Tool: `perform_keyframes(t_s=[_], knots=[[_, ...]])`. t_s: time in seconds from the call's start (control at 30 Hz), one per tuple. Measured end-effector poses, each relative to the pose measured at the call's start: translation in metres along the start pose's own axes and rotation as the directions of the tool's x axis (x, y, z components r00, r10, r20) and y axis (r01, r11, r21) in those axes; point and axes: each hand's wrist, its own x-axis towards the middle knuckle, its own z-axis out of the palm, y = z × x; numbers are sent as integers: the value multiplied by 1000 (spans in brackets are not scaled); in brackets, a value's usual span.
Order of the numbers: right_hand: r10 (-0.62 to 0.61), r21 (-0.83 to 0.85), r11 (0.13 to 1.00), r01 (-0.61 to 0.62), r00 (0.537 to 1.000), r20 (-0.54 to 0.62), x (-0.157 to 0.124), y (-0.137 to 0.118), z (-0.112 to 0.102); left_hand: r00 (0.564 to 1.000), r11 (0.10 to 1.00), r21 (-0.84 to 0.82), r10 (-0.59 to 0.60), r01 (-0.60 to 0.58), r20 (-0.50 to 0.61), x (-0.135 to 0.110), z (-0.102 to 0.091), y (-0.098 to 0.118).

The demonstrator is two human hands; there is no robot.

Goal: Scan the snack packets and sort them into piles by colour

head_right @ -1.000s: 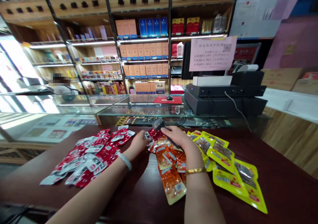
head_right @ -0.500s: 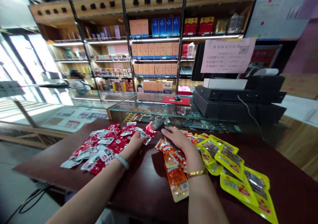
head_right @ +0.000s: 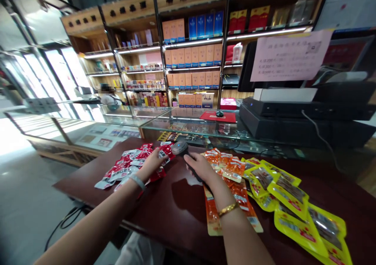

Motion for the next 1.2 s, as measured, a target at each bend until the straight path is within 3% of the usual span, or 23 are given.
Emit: perform_keyframes(t_s=[0.17, 0.27, 0.33, 0.5, 0.57, 0.67, 0.8, 0.97, 1.1, 1.2], knots=[[49, 142, 989, -44, 998, -37, 2, 6, 21, 999, 992, 120, -35, 37, -17, -12, -19, -17], [76, 194, 979, -66, 996, -44, 4, 11, 27, 986, 967, 248, -15, 56, -163, -17, -28, -19], [91, 207, 975, -78, 994, -54, 6, 14, 29, 971, 951, 308, 75, -1, -228, -16, -24, -13], [150, 187, 974, -129, 983, -102, 16, 15, 29, 944, 901, 299, 331, -315, -2, 15, 14, 17], [175, 180, 972, -153, 978, -116, 21, 12, 31, 938, 887, 307, 333, -345, 90, 34, 27, 24], [197, 187, 968, -168, 969, -149, 29, 6, 40, 951, 894, 335, 248, -299, 185, 58, 34, 20], [234, 216, 955, -202, 963, -135, 41, 4, 65, 962, 902, 354, 186, -247, 198, 71, 24, -8], [208, 190, 963, -189, 974, -86, 51, 8, 98, 963, 893, 373, 196, -252, 183, 69, 0, -39], [169, 161, 976, -149, 979, -114, 46, 7, 103, 945, 855, 404, 277, -325, 175, 55, -15, -28], [166, 172, 976, -137, 972, -168, 35, -1, 97, 901, 829, 367, 339, -422, 271, 28, -12, -12]])
